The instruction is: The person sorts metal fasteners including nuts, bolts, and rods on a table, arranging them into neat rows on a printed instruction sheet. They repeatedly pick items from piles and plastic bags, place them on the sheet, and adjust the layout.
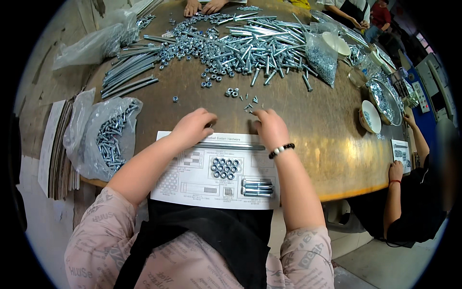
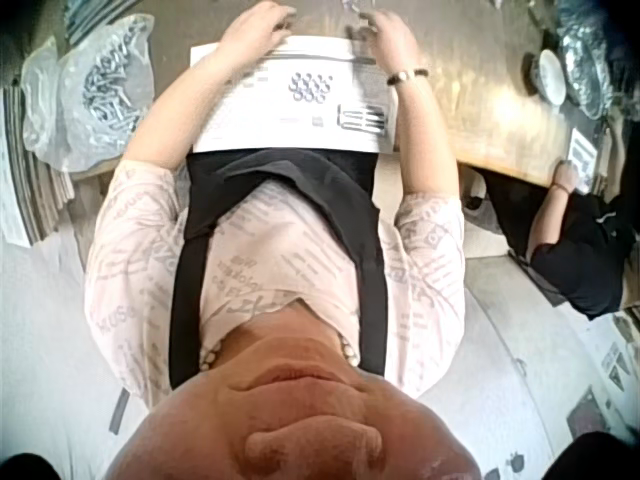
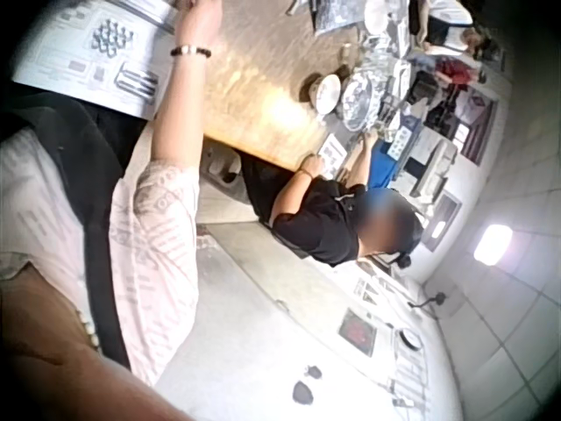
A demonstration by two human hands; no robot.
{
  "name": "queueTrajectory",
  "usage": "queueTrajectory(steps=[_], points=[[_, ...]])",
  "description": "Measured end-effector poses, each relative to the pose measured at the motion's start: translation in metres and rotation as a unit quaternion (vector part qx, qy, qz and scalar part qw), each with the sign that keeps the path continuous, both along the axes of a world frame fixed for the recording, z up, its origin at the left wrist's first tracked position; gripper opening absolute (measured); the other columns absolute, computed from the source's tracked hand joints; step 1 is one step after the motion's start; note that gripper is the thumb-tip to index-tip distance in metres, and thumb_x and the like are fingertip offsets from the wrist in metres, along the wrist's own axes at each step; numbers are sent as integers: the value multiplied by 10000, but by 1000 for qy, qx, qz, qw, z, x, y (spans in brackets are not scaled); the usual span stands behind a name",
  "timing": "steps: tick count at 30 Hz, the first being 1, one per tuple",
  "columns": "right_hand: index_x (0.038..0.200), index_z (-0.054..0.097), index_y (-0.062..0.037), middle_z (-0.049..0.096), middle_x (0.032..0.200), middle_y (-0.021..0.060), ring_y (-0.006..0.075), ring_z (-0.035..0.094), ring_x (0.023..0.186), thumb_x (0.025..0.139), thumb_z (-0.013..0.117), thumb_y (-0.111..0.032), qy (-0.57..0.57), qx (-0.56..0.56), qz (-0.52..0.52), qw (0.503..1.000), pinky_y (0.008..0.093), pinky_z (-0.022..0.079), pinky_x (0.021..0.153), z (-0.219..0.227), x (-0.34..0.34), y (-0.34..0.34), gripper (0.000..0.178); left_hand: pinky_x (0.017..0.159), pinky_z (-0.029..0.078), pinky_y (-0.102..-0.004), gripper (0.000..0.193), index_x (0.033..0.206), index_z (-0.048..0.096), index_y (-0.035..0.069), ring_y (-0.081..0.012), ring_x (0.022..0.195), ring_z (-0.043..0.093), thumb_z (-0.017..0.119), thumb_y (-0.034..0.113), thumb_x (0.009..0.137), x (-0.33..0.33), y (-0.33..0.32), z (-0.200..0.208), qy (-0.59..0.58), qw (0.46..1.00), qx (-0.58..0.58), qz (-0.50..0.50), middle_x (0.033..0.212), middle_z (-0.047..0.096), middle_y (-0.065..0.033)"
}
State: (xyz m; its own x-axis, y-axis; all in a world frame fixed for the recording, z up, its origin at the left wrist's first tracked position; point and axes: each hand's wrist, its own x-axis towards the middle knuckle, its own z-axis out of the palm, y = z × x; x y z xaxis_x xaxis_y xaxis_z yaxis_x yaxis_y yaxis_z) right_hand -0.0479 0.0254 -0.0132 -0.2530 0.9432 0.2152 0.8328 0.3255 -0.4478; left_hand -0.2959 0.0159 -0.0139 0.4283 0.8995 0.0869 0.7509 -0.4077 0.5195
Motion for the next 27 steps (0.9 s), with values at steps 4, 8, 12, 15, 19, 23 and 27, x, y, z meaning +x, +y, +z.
queueTrajectory(steps=[4,8,12,15,19,23,27], points=[[951,607,-77,578,903,133,330,561,853,773,603,-121,-38,-31,-29,998,403,468,735,-10,-15,28,183,754,449,-381,106,842,601,59,-306,857,553,571,128,768,10,10,-5,86,995,-44,13,913,557,-125],[891,580,-50,570,899,154,346,566,849,803,529,-95,-100,-45,-20,994,417,477,732,-11,-26,34,111,761,455,-390,121,834,605,49,-322,880,554,505,62,768,16,10,3,120,991,-60,9,899,567,-154],[899,570,-38,573,911,177,346,580,850,827,436,-72,-162,-41,3,986,415,493,703,-12,-31,35,156,745,450,-371,121,849,631,56,-302,847,550,538,99,783,13,12,-1,0,1000,-3,8,869,563,-124],[906,566,-32,575,913,181,341,587,843,816,456,-61,-182,-47,-10,982,406,500,704,-7,-32,31,145,741,446,-353,130,863,633,36,-278,835,551,574,116,779,21,3,21,-76,997,-11,3,858,566,-114],[911,580,-41,578,894,172,330,584,834,774,500,-32,-158,-38,-16,987,399,492,717,-9,-23,24,159,744,446,-344,123,855,625,34,-265,840,556,609,112,762,25,-32,36,-132,986,-42,-90,841,588,-101],[875,627,-63,580,851,139,322,564,794,726,551,-37,5,7,46,999,405,470,690,9,-20,-25,169,760,455,-347,123,882,629,72,-251,860,562,609,131,775,20,-80,29,-112,979,-92,-146,872,589,-78],[859,597,-55,592,815,118,300,568,781,695,586,5,110,-4,172,979,374,472,685,23,-28,-103,175,717,472,-352,109,868,627,89,-259,824,571,608,128,768,14,-116,9,-88,979,-84,-163,881,585,-70]])
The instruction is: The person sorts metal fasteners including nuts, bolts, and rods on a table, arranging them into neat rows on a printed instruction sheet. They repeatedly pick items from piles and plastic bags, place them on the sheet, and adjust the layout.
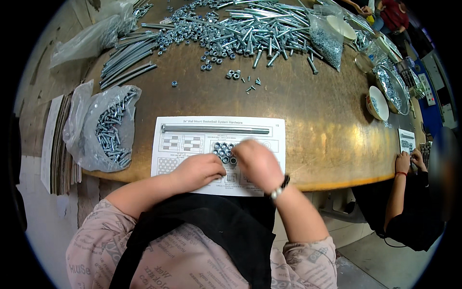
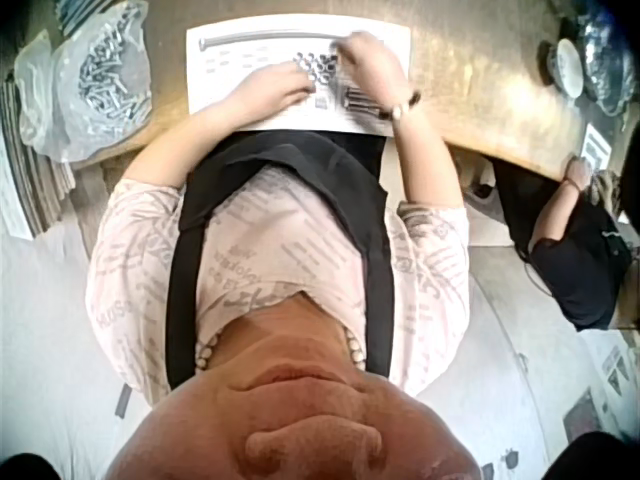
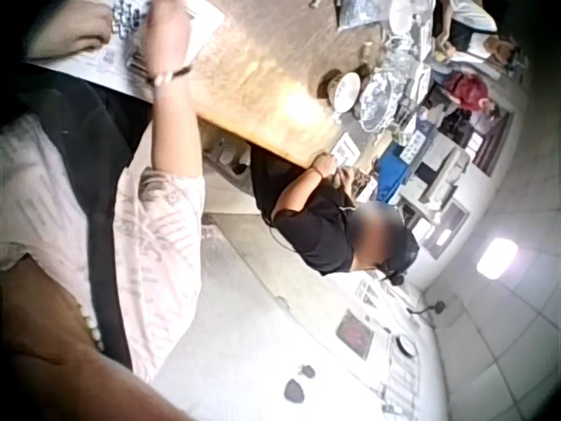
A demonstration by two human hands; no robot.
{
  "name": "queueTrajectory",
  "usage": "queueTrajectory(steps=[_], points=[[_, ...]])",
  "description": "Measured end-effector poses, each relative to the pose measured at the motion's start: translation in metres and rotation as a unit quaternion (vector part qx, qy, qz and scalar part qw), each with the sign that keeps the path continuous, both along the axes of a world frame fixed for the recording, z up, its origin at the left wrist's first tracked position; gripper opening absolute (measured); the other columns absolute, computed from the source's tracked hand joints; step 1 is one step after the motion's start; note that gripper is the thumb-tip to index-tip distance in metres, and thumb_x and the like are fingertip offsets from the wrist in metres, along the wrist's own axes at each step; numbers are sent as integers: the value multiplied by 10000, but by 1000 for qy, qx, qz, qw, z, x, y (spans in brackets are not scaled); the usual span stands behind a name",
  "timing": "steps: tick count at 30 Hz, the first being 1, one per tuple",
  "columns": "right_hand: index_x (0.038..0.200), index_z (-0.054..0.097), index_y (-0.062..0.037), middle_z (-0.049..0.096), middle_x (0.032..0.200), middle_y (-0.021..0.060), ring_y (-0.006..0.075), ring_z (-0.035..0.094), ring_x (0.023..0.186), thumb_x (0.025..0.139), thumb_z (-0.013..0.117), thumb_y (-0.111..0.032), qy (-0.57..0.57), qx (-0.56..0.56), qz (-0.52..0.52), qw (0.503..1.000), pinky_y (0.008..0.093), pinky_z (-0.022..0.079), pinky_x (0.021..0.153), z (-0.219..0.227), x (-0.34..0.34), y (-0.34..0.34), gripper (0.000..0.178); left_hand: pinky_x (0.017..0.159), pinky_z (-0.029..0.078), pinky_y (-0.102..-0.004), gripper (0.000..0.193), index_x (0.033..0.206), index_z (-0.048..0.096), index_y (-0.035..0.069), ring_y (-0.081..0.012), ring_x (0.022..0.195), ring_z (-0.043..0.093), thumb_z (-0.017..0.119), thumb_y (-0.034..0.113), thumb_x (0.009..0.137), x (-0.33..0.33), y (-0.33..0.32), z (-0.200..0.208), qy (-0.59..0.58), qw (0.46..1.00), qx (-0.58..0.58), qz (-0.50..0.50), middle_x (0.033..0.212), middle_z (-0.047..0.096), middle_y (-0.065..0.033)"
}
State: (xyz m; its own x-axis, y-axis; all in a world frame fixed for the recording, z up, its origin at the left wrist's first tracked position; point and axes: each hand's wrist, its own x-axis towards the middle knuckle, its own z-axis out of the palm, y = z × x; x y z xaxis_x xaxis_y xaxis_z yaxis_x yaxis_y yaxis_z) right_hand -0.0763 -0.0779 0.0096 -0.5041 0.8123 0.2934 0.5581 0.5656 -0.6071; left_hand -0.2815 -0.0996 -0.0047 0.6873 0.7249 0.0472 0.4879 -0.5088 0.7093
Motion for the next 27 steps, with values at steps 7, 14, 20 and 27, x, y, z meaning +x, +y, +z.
queueTrajectory(steps=[7,14,20,27], points=[[837,583,-99,580,843,27,203,552,694,690,576,-100,-78,74,-22,994,323,453,590,-26,-6,-68,147,640,454,-370,96,788,572,73,-265,740,567,627,96,713,10,-8,-23,-65,993,97,7,762,569,-69],[901,610,-112,579,843,22,195,550,682,691,579,-106,-111,94,-26,989,319,445,584,-24,-6,-71,212,640,447,-383,80,799,544,66,-274,743,557,577,105,738,17,-8,-20,-49,992,111,26,755,551,-78],[876,619,-106,597,794,54,237,572,720,671,642,-67,-42,107,-103,988,337,458,622,-4,14,-46,210,667,445,-376,113,837,549,61,-284,757,554,606,76,740,14,7,3,-60,995,51,58,782,558,-92],[937,625,-83,582,838,125,309,561,801,766,591,-101,-87,52,-187,977,393,455,681,-6,35,67,176,764,442,-395,228,974,556,49,-304,896,540,590,68,749,34,114,-6,-39,976,185,113,928,547,-124]])
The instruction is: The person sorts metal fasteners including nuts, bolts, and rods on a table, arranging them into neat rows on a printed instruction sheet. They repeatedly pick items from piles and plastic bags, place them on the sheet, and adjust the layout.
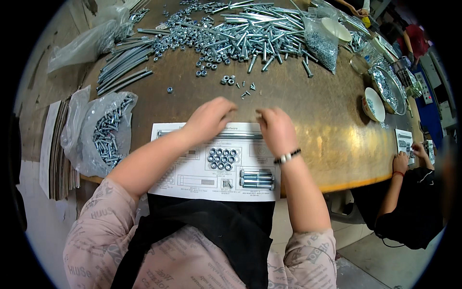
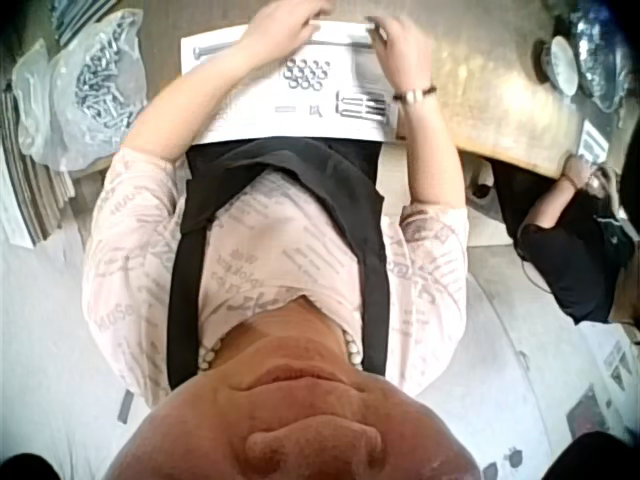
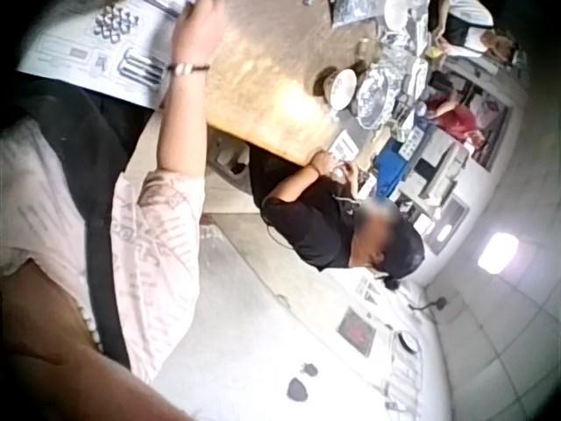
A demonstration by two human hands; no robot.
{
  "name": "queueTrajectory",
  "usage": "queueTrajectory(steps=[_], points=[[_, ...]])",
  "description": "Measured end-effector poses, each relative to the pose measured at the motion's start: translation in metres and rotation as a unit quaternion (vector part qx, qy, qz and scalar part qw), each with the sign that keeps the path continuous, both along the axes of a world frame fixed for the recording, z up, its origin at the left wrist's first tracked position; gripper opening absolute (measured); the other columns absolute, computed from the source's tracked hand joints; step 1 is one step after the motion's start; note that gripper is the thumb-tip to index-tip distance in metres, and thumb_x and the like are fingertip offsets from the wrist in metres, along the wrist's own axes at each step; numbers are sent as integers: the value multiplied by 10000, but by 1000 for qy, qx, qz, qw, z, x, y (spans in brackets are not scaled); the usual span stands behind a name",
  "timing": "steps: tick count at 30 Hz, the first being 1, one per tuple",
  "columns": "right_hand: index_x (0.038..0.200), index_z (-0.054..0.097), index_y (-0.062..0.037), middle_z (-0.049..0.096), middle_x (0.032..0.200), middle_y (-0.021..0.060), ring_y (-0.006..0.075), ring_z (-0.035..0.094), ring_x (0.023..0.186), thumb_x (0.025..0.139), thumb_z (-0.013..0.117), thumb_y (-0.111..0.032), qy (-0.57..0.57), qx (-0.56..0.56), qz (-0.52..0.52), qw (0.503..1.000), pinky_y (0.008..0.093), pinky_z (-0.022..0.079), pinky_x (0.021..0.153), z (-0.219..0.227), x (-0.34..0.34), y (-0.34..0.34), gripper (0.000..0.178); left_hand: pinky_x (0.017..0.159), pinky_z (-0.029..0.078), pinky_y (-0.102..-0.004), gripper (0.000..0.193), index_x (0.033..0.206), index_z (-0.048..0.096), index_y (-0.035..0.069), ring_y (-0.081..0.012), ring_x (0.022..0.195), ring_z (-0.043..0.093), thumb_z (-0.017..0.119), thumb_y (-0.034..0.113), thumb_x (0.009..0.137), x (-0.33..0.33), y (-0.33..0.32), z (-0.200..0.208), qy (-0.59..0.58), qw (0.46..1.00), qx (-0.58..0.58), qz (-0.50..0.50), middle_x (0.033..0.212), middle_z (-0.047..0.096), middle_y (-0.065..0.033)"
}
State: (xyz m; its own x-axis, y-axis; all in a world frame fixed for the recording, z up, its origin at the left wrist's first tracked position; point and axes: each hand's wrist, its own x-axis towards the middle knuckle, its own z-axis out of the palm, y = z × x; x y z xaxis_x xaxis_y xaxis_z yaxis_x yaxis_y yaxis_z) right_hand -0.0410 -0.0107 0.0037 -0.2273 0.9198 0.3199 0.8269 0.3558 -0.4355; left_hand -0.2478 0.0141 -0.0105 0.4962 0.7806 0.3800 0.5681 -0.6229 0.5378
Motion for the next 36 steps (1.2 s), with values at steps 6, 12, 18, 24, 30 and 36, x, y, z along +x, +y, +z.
queueTrajectory(steps=[6,12,18,24,30,36], points=[[964,627,-118,582,856,133,327,563,838,794,525,-99,-23,-9,-41,999,410,464,731,-44,-20,83,200,798,442,-400,192,946,566,64,-314,935,536,577,78,755,36,64,-29,112,992,-35,53,940,560,-121],[866,577,-49,590,882,164,344,554,858,765,551,-101,-60,-46,-20,997,418,453,740,-53,-24,102,116,730,475,-412,114,846,559,56,-327,833,570,570,81,736,44,66,-18,185,978,-20,91,876,572,-140],[886,568,-56,599,877,159,341,575,849,768,531,-73,-114,-114,-29,987,417,473,727,-26,-31,78,125,725,470,-389,123,853,630,68,-298,823,580,578,100,747,24,36,1,84,993,-32,73,844,585,-114],[861,596,-80,602,808,127,305,583,789,757,551,-74,-8,0,69,998,397,475,673,2,-20,-9,114,729,463,-357,173,929,648,63,-270,826,587,597,132,778,-13,-34,27,-9,990,-121,-73,861,627,-99],[785,580,-90,577,763,79,263,565,725,707,638,-127,41,-62,143,987,360,466,622,2,-34,-108,104,711,464,-337,153,893,625,57,-258,804,586,629,134,761,-29,-100,19,-28,969,-238,-66,857,616,-93],[791,581,-100,530,740,51,233,540,706,676,619,-115,-1,-37,123,992,342,452,604,-3,-42,-130,122,667,456,-315,134,853,614,59,-233,746,564,660,94,732,-31,-114,15,-61,969,-238,-36,809,569,-77]])
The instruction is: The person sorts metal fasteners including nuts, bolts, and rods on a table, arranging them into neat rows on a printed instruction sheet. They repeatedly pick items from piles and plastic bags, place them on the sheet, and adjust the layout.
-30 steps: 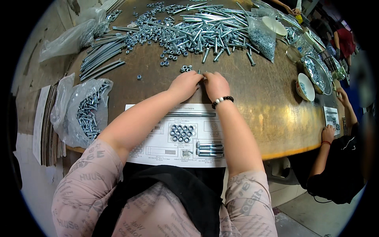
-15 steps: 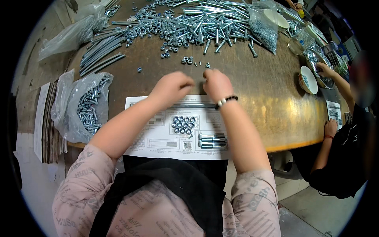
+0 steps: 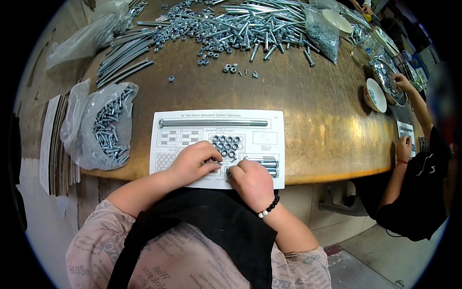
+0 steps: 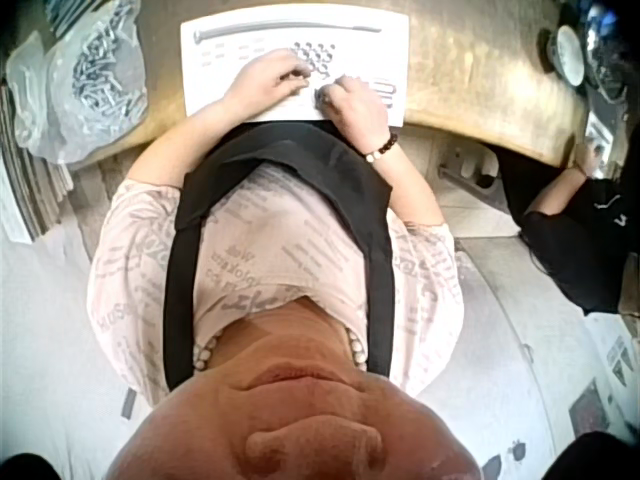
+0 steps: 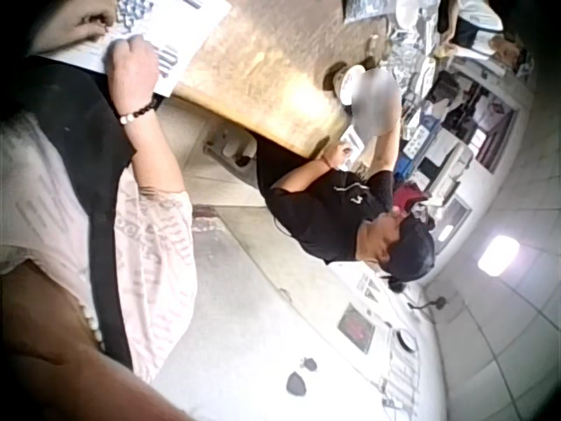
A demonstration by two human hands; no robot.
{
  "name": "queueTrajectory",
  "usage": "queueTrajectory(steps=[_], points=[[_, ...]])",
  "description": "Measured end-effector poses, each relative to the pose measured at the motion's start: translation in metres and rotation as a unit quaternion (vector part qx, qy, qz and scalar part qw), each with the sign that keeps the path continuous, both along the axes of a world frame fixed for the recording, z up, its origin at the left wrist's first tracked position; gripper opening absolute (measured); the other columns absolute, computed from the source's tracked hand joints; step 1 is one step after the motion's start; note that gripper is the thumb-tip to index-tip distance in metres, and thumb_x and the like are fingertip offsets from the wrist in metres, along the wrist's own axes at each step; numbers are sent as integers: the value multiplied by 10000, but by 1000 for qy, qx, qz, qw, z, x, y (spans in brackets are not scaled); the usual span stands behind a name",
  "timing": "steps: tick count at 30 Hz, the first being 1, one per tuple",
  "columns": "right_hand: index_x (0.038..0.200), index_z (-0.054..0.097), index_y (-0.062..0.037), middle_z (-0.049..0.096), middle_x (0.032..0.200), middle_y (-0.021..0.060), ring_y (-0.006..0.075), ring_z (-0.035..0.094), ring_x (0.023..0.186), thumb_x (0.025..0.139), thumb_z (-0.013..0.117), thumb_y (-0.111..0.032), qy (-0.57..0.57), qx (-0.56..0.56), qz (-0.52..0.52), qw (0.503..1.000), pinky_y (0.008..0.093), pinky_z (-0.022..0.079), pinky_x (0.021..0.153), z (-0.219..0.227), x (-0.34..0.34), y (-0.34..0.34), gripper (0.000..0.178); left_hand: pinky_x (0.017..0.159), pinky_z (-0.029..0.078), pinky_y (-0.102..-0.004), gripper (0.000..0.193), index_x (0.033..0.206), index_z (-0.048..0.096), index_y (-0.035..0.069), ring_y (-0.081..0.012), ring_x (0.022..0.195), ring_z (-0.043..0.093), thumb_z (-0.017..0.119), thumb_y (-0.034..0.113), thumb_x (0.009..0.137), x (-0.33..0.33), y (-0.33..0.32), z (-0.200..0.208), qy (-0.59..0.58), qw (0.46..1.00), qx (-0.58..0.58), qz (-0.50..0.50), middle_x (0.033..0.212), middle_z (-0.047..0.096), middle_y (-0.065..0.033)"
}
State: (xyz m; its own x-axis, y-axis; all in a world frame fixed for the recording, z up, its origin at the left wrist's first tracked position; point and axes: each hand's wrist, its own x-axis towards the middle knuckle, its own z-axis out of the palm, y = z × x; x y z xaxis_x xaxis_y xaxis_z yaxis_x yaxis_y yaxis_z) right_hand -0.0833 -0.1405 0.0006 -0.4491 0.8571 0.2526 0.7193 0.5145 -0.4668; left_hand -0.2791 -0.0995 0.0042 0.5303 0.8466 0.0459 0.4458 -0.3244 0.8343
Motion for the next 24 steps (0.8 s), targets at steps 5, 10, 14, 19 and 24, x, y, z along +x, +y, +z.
queueTrajectory(steps=[5,10,14,19,24], points=[[845,603,-108,532,752,43,226,543,711,676,562,-81,-42,44,-27,998,340,452,614,1,1,12,176,667,458,-314,138,851,618,60,-227,754,566,665,100,728,-6,-6,-1,19,1000,0,17,813,574,-76],[814,598,-107,509,732,47,222,532,692,683,551,-91,-76,64,-25,995,340,446,605,-5,-3,21,140,666,459,-318,132,849,632,73,-233,757,564,664,115,728,-3,-11,-7,12,999,28,16,814,575,-67],[776,582,-100,513,740,52,222,534,699,682,557,-92,-60,65,-30,996,337,445,604,-5,-2,20,97,652,456,-328,121,841,639,86,-241,745,560,660,118,726,9,-13,-9,17,998,61,8,798,566,-65],[764,577,-101,516,753,56,226,537,703,681,568,-98,-52,66,-44,995,337,445,601,-8,3,14,83,617,451,-343,94,799,629,89,-246,718,554,660,127,718,23,-16,-18,32,995,94,6,763,545,-55],[760,579,-104,511,750,61,226,537,707,682,570,-107,-81,51,-39,995,337,445,601,-10,3,14,79,605,454,-342,92,797,633,92,-242,710,554,659,125,715,28,-17,-20,63,990,129,6,744,535,-51]])
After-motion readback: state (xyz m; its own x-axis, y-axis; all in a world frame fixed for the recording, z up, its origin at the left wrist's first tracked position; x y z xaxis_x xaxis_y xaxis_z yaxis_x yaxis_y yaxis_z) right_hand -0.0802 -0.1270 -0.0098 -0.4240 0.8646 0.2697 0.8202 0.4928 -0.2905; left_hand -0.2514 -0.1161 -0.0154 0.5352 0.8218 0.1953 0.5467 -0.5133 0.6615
